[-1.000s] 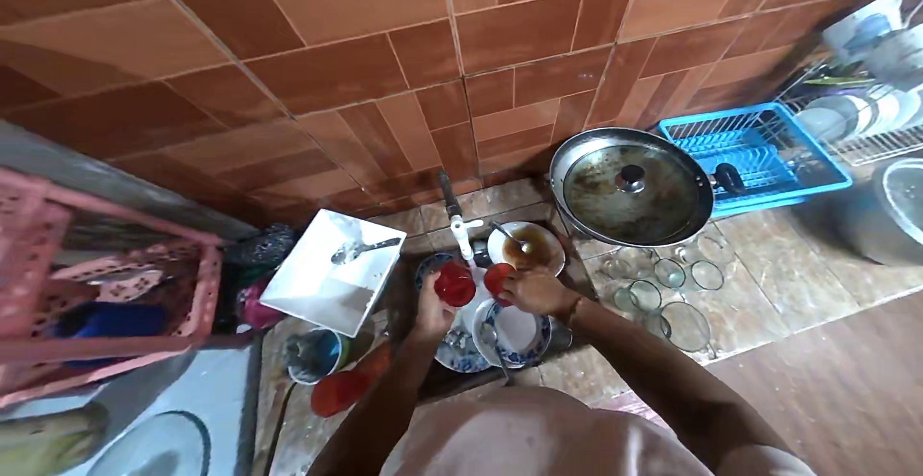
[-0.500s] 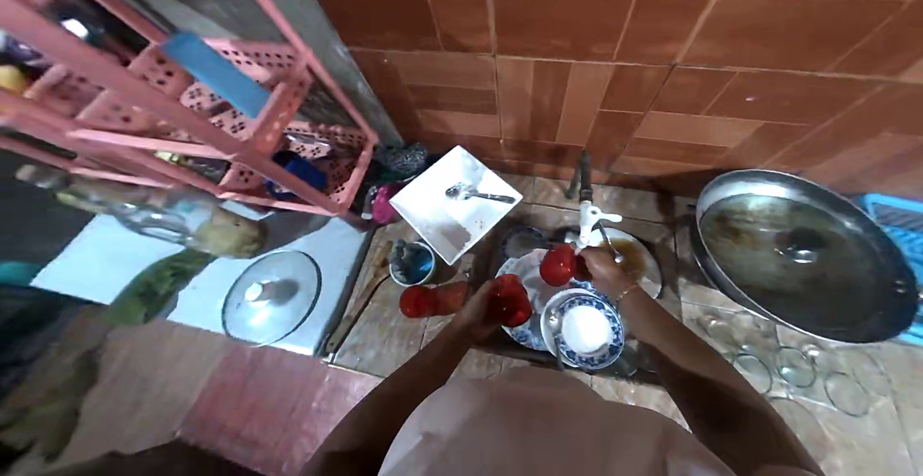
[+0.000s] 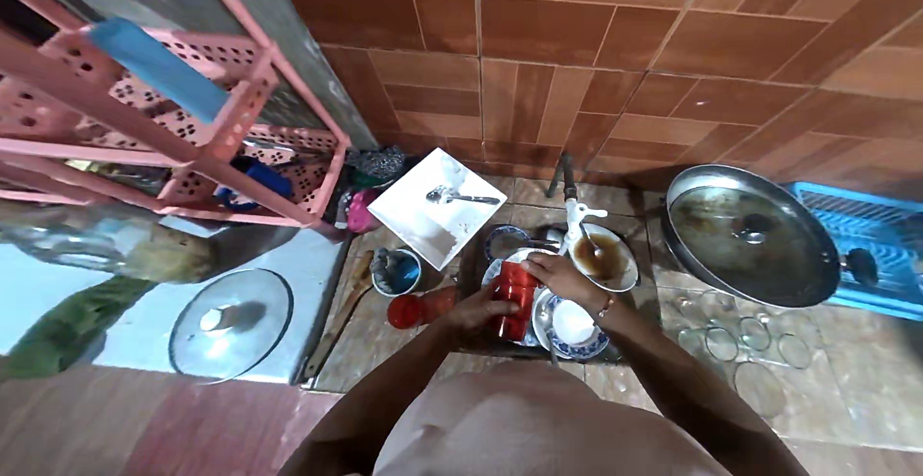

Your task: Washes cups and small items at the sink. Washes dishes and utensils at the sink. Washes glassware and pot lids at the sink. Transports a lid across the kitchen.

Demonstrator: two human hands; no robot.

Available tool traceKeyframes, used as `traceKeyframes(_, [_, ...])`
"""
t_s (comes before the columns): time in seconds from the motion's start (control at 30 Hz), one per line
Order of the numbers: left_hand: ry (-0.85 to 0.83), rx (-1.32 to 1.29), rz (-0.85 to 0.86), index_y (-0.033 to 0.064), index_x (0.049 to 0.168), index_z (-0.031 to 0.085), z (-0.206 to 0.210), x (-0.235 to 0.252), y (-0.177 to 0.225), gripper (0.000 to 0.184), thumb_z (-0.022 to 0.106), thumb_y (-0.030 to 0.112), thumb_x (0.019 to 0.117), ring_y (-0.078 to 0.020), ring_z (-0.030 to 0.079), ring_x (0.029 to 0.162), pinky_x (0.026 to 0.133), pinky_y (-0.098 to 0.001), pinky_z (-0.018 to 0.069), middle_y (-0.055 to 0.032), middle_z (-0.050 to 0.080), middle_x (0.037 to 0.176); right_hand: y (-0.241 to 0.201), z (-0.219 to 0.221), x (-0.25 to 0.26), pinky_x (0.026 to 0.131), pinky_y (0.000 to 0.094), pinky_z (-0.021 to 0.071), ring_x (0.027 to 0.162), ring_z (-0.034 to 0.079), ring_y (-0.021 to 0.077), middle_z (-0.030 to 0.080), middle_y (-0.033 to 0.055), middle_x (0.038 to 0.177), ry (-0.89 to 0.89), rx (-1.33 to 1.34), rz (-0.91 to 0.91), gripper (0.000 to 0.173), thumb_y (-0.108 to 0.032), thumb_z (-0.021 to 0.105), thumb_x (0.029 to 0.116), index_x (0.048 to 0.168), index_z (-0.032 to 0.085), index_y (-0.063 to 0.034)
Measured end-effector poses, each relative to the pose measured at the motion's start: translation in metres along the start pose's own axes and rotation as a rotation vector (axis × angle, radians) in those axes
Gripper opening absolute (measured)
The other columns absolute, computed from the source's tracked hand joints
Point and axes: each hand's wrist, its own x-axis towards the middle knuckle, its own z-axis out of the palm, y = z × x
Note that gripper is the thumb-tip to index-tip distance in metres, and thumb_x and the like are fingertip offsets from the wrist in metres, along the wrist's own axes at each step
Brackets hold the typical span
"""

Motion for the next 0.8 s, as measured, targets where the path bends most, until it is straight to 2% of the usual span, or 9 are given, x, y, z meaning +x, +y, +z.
traceKeyframes(0.07, [-0.055,-0.012,0.039,0.0083,0.154,0.031,-0.007,-0.001,0.002,0.074,0.068,0.017,0.0906,-0.0189,0.07,0.104,0.091,-0.0389,0.059,-0.0111,0.067,0.122,-0.008,0.002,-0.008,0.083,0.04,0.0555,0.083,0.066,0.0188,0.067,0.0134,0.095,-0.017,0.037,0.0,0.047,-0.04,0.041,0.1109,0.113,0.066,-0.0002])
traceKeyframes(0.2, [-0.051,0.013,0.069,0.0075,0.148,0.036,-0.023,-0.029,0.012,0.068,0.068,0.016,0.0884,-0.0151,0.07,0.102,0.09,-0.0359,0.059,-0.0068,0.068,0.117,-0.027,0.02,-0.014,0.083,0.0331,0.056,0.084,0.065,0.0123,0.068,0.009,0.095,-0.016,0.23,-0.048,0.041,-0.035,0.044,0.1102,0.113,0.066,0.0003])
traceKeyframes(0.3, [0.062,-0.033,0.132,0.0045,0.144,0.043,-0.047,-0.062,0.014,0.072,0.075,0.022,0.0819,-0.0175,0.07,0.102,0.09,-0.0381,0.0596,-0.0085,0.07,0.116,-0.036,0.05,-0.003,0.085,0.0352,0.0595,0.094,0.069,0.0165,0.069,0.0106,0.113,0.148,0.51,-0.118,0.034,-0.026,0.046,0.1092,0.127,0.062,-0.001])
traceKeyframes(0.4, [0.145,-0.083,0.23,0.0051,0.144,0.041,-0.074,-0.106,0.017,0.078,0.08,0.026,0.079,-0.0194,0.071,0.104,0.092,-0.0403,0.0598,-0.0088,0.07,0.117,-0.05,0.088,0.022,0.092,0.0412,0.0578,0.108,0.067,0.0225,0.064,0.0144,0.131,0.227,0.42,-0.056,0.039,-0.026,0.046,0.1088,0.139,0.056,-0.0049])
traceKeyframes(0.5, [0.232,-0.087,0.373,0.0074,0.143,0.044,-0.103,-0.152,0.013,0.084,0.085,0.036,0.0754,-0.0182,0.071,0.104,0.093,-0.0397,0.06,-0.0064,0.071,0.117,-0.056,0.145,0.047,0.106,0.0414,0.052,0.123,0.062,0.0226,0.06,0.0142,0.14,0.118,0.175,-0.161,0.041,-0.024,0.057,0.1038,0.142,0.058,-0.0095])
traceKeyframes(0.57, [0.284,-0.107,0.419,0.0095,0.149,0.035,-0.12,-0.178,0.008,0.098,0.089,0.038,0.073,-0.021,0.07,0.108,0.095,-0.0425,0.0597,-0.0082,0.069,0.122,-0.058,0.183,0.061,0.115,0.0484,0.0431,0.138,0.051,0.0297,0.052,0.0164,0.151,0.003,-0.09,-0.284,0.048,-0.031,0.063,0.1005,0.145,0.058,-0.0151])
traceKeyframes(0.6, [0.314,-0.12,0.424,0.011,0.152,0.029,-0.127,-0.191,0.006,0.104,0.09,0.039,0.0716,-0.0211,0.07,0.108,0.094,-0.0426,0.0599,-0.0079,0.068,0.123,-0.062,0.198,0.067,0.115,0.0546,0.0416,0.141,0.047,0.0358,0.049,0.0186,0.152,-0.052,-0.232,-0.305,0.052,-0.037,0.065,0.0991,0.146,0.057,-0.017])
traceKeyframes(0.67, [0.371,-0.141,0.454,0.0135,0.156,0.016,-0.138,-0.213,0.001,0.116,0.091,0.038,0.071,-0.0208,0.07,0.109,0.093,-0.0422,0.0604,-0.0071,0.067,0.125,-0.075,0.218,0.076,0.114,0.0608,0.0393,0.144,0.042,0.0433,0.045,0.0226,0.156,-0.158,-0.435,-0.255,0.052,-0.042,0.065,0.0986,0.141,0.06,-0.0112])
traceKeyframes(0.8, [0.482,-0.129,0.501,0.0211,0.16,0.008,-0.161,-0.251,-0.019,0.124,0.09,0.046,0.0712,-0.0189,0.07,0.108,0.089,-0.041,0.0624,-0.0044,0.064,0.131,-0.078,0.223,0.074,0.111,0.0599,0.0422,0.139,0.048,0.0413,0.047,0.021,0.154,-0.163,-0.461,-0.165,0.049,-0.039,0.065,0.099,0.135,0.064,-0.006])
